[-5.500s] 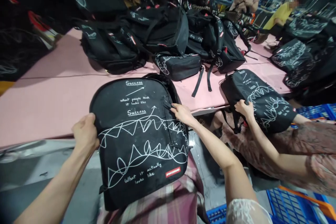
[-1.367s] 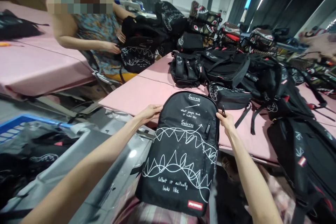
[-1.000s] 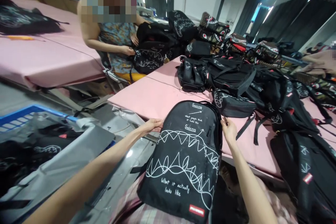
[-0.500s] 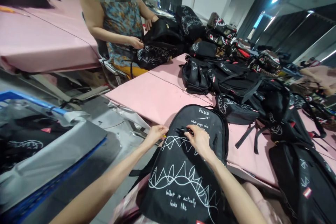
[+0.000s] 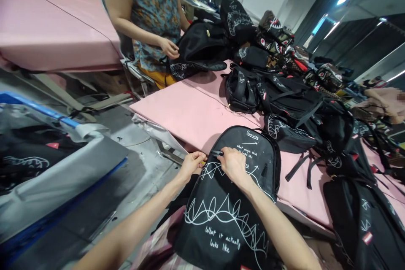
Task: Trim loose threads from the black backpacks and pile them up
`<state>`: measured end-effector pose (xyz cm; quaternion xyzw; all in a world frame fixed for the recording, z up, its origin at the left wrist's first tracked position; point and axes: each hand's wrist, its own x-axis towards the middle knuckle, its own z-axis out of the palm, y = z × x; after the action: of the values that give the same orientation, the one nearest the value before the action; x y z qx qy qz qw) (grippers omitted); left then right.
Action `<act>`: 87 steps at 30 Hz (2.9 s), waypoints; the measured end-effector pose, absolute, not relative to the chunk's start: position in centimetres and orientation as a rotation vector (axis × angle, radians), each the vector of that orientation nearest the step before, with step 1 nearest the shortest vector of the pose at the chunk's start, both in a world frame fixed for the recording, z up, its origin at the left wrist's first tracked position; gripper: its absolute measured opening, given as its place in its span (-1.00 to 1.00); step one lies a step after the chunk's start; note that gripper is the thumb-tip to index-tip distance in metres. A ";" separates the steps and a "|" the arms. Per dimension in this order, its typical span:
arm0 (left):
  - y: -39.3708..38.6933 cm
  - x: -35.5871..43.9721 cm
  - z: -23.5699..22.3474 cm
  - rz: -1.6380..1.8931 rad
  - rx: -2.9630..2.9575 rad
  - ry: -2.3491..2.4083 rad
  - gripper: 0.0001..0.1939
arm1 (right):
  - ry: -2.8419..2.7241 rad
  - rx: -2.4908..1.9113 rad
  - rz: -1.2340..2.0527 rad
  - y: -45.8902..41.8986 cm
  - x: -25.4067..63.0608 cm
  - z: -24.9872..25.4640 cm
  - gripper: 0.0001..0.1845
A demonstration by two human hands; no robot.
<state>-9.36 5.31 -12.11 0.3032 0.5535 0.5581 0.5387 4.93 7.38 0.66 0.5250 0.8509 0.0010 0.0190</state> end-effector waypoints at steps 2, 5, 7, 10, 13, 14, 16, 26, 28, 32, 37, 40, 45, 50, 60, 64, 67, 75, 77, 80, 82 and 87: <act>5.1 -9.2 -11.6 1.337 0.692 1.286 -0.71 | 2.640 1.621 0.034 7.3 4.8 0.7 -0.75; 4.8 -9.4 -10.8 1.352 0.662 1.260 -0.66 | 2.663 1.527 0.094 7.1 4.4 0.6 -0.76; 4.7 -10.0 -10.4 1.366 0.664 1.271 -0.62 | 2.679 1.434 0.162 7.0 3.9 0.6 -0.78; 4.8 -11.4 -10.2 1.380 0.713 1.352 -0.57 | 2.693 1.363 0.268 6.9 3.4 0.7 -0.80; 5.1 -12.1 -10.3 1.325 0.848 1.448 -0.57 | 2.709 1.400 0.305 6.9 3.6 1.0 -0.80; 5.2 -12.0 -10.4 1.287 0.911 1.472 -0.61 | 2.709 1.412 0.306 6.9 3.7 1.1 -0.80; 5.4 -11.4 -10.5 1.202 1.028 1.522 -0.75 | 2.702 1.414 0.298 6.9 3.9 1.2 -0.80; 4.8 -10.3 -9.5 0.953 1.298 1.778 -0.82 | 2.694 1.300 0.241 7.0 3.2 0.9 -0.78; 4.7 -10.2 -9.2 0.935 1.344 1.807 -0.81 | 2.692 1.265 0.231 7.2 2.6 0.8 -0.78; 4.8 -9.8 -8.8 0.889 1.429 1.836 -0.76 | 2.696 1.189 0.162 7.1 1.5 0.7 -0.80; 4.9 -12.5 -8.7 0.654 1.580 1.815 -0.66 | 2.782 1.210 0.078 7.3 3.0 0.9 -0.84; 6.4 -14.7 -8.6 0.350 1.701 2.037 -0.59 | 2.804 1.534 -0.212 7.3 7.1 0.9 -0.76; 12.9 -11.5 -6.7 0.841 1.518 1.765 -0.47 | 2.660 2.310 -0.862 8.0 16.7 -0.4 -0.66; 16.2 -3.7 -0.8 0.929 1.444 1.489 -0.46 | 2.522 2.957 -1.117 10.1 24.1 0.4 -0.59; -0.5 -8.7 -1.4 0.309 2.252 0.878 -0.72 | 2.625 2.317 -1.616 0.7 27.0 2.7 -0.71; -4.5 -10.9 -6.0 0.299 2.366 0.990 -0.60 | 2.547 2.009 -1.634 -6.6 26.6 -1.5 -0.74; -5.5 -11.1 -6.5 0.333 2.433 0.996 -0.64 | 2.492 2.075 -1.677 -9.1 26.6 -4.5 -0.72; -2.3 -11.2 -1.2 0.343 2.162 0.974 -0.77 | 2.575 2.073 -1.630 -8.7 27.0 -6.5 -0.73; 0.8 -10.5 0.2 0.363 2.090 1.107 -0.76 | 2.578 2.054 -1.640 -8.6 27.0 -7.0 -0.73; 6.4 -7.3 0.6 0.437 2.024 1.300 -0.65 | 2.578 2.056 -1.615 -8.7 26.6 -7.6 -0.72; 9.4 -3.7 -0.4 0.362 2.053 1.325 -0.59 | 2.570 2.069 -1.576 -9.0 26.4 -7.6 -0.72; 9.4 3.7 -4.3 -0.051 2.159 1.072 -0.63 | 2.481 2.059 -1.565 -9.2 27.6 -4.7 -0.75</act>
<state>3.66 9.37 -4.31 0.8364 0.4155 -0.0199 0.3571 27.61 -9.23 -4.73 0.5605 0.6754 -0.4259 -0.2194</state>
